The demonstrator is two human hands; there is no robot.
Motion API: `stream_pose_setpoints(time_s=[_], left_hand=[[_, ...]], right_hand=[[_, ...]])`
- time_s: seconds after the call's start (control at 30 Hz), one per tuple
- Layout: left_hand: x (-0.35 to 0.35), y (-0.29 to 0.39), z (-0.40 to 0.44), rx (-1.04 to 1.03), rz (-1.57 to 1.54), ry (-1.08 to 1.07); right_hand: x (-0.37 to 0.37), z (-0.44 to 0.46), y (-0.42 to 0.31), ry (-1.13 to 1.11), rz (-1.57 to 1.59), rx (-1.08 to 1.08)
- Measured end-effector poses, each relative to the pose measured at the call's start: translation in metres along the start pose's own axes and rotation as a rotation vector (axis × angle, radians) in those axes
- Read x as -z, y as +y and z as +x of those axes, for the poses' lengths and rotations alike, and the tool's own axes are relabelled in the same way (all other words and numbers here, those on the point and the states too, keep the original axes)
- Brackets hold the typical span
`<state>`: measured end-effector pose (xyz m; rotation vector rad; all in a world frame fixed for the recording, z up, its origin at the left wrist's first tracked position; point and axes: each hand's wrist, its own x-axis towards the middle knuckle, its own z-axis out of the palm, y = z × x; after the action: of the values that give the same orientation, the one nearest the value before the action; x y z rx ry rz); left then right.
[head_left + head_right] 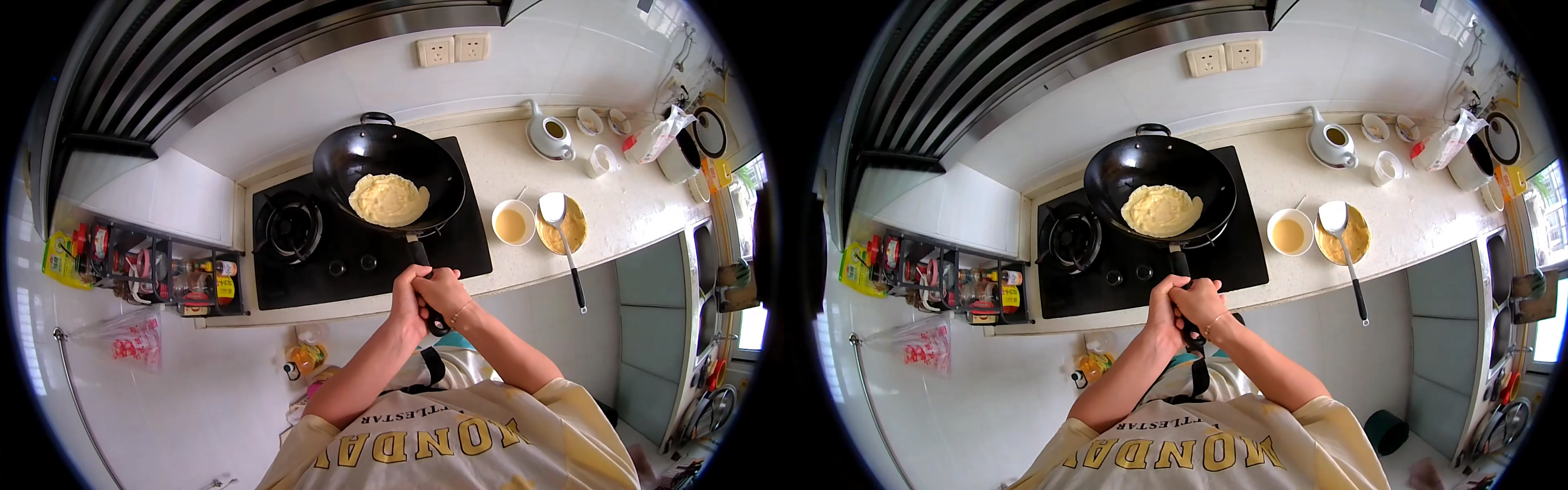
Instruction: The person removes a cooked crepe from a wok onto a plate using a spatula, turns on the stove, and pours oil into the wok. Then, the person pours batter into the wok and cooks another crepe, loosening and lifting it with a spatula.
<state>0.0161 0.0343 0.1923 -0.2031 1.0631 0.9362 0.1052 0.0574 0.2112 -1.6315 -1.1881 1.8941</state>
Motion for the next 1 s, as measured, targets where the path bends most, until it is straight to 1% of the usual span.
stream_pose_setpoints(time_s=[0.07,0.17,0.33,0.43,0.53,0.63,0.73,0.83,0.93,1.0], left_hand=[[-0.007,0.001,-0.007,-0.013,0.0,0.021],[-0.004,0.005,-0.009,0.014,-0.009,-0.016],[-0.009,0.004,-0.015,0.006,-0.042,-0.004],[-0.006,0.004,-0.016,0.005,-0.038,-0.016],[0.001,0.001,-0.015,0.013,-0.039,-0.029],[0.016,-0.002,-0.005,0.014,-0.019,-0.056],[0.029,-0.006,0.003,0.015,-0.01,-0.088],[0.035,-0.007,0.005,0.015,-0.017,-0.133],[0.04,-0.008,0.008,0.021,-0.035,-0.18],[0.042,-0.01,0.01,0.031,-0.055,-0.199]], right_hand=[[-0.002,0.001,0.0,-0.007,0.026,-0.004],[-0.005,0.001,0.002,-0.036,0.119,0.005],[-0.01,0.008,0.013,-0.049,0.183,0.035],[-0.008,-0.005,-0.004,0.008,0.007,-0.021],[-0.012,-0.003,0.006,0.018,-0.007,0.01],[-0.018,0.001,0.016,0.089,-0.166,0.01],[-0.024,0.006,0.025,0.11,-0.181,0.003],[-0.026,0.002,0.025,0.11,-0.172,0.048],[-0.027,-0.005,0.023,0.094,-0.069,0.09],[-0.028,-0.005,0.023,0.106,-0.062,0.082]])
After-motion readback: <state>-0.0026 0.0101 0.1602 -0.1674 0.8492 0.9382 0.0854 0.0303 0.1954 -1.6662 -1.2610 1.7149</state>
